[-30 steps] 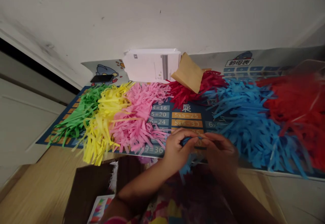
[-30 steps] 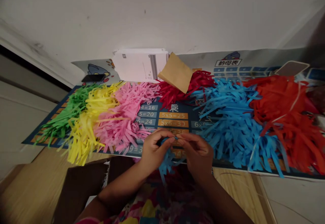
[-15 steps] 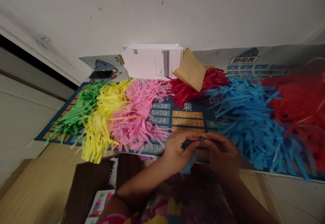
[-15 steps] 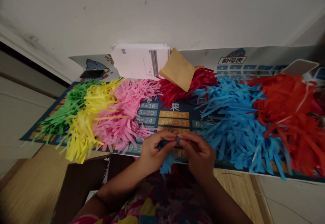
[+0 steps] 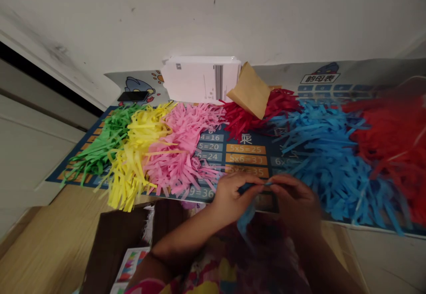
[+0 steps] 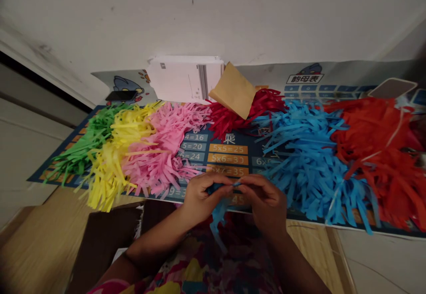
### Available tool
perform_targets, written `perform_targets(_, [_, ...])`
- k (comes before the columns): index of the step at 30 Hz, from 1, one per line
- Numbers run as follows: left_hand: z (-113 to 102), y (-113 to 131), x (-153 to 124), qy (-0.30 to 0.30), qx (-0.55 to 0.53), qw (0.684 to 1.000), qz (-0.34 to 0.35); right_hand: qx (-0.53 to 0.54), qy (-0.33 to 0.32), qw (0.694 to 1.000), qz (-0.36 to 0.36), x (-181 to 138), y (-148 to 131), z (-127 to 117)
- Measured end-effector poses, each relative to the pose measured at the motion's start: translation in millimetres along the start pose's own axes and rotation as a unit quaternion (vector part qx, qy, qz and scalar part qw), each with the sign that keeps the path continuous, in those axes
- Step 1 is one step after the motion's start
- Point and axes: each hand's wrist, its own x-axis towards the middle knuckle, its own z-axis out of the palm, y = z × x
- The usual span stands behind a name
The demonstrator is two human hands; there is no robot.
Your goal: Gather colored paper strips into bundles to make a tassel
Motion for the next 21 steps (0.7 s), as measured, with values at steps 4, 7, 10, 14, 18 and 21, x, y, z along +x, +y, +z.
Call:
perform_targets(4, [-3.8,-0.5,2.3,-0.032,-0.006,0.999,0.019,-0.007,-0.052,0.998,-0.016,3.5,-3.9,-3.9])
perform_targets(7, [-8.4,0.7,6.1,-0.070,-0.016,0.996,0.044,-0.023,-0.053,0.997,-0.041,5.8,-7.1,-4.8])
perform_targets(10, [-12.2,1.5,10.0,-0.095,-0.048,0.994,0.039,-0.034,-0.093,0.994,-0.055,7.2,-8.3,-6.3])
perform_targets(14, [-13.4,-1.7,12.3,-0.090,-0.053,0.994,0.021,-0.025,-0.085,0.995,-0.050,5.7,-8.0,-8.4])
perform_targets(18, [-7.9,-5.1,10.9,-0.031,-0.016,0.999,0.040,-0.061,-0.054,0.994,-0.076,3.9,-10.1,-5.5])
perform_targets(21, [-3.6,-6.2,10.0,-0.022,-0.014,0.998,0.055,-0.096,-0.081,0.986,-0.110,6.3,-13.5,-2.1])
